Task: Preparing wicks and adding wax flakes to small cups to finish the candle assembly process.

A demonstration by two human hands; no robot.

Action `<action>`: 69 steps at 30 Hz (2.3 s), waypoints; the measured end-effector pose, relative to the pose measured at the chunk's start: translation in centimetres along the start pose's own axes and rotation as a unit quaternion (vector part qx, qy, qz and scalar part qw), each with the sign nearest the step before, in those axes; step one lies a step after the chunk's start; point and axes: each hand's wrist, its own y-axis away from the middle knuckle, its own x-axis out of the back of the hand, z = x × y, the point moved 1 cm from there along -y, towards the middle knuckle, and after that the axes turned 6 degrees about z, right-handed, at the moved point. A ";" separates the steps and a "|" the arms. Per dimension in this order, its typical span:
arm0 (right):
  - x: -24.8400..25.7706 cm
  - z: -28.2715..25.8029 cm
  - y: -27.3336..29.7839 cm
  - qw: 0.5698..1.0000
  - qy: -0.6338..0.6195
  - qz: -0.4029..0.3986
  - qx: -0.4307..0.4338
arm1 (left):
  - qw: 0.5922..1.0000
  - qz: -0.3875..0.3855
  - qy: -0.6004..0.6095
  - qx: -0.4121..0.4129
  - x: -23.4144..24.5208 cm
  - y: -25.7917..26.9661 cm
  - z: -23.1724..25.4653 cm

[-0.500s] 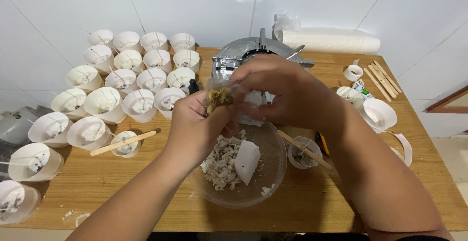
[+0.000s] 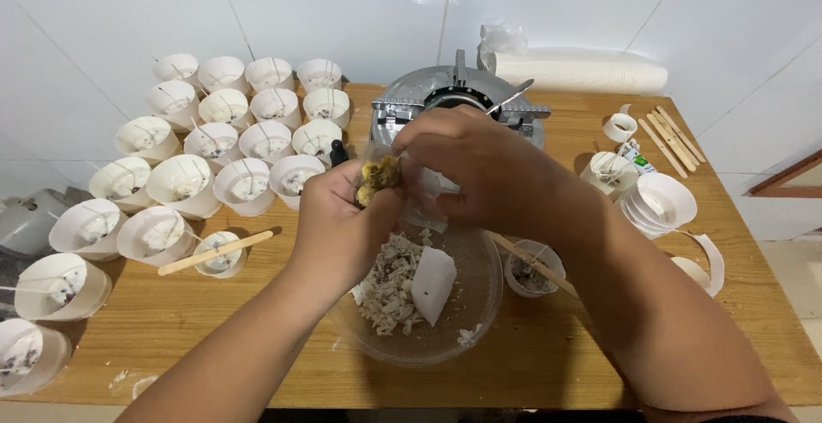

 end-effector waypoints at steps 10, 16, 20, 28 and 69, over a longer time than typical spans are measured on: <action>-0.3 -0.3 0.0 0.999 -0.043 0.015 0.007 | 0.999 -0.007 0.009 -0.030 -0.1 0.2 0.1; -0.5 -0.3 0.1 0.999 -0.021 0.029 0.018 | 0.999 -0.009 0.039 0.009 0.0 0.3 0.3; -0.5 -0.4 0.2 0.999 -0.019 0.033 0.020 | 0.996 -0.030 0.086 0.012 0.0 0.4 0.5; 0.5 -0.8 0.0 0.997 -0.065 -0.001 -0.038 | 0.993 -0.065 0.096 0.012 0.0 0.3 0.2; 7.5 1.8 3.6 0.871 -0.308 0.107 -0.367 | 0.979 -0.076 0.129 0.139 -0.9 0.1 1.5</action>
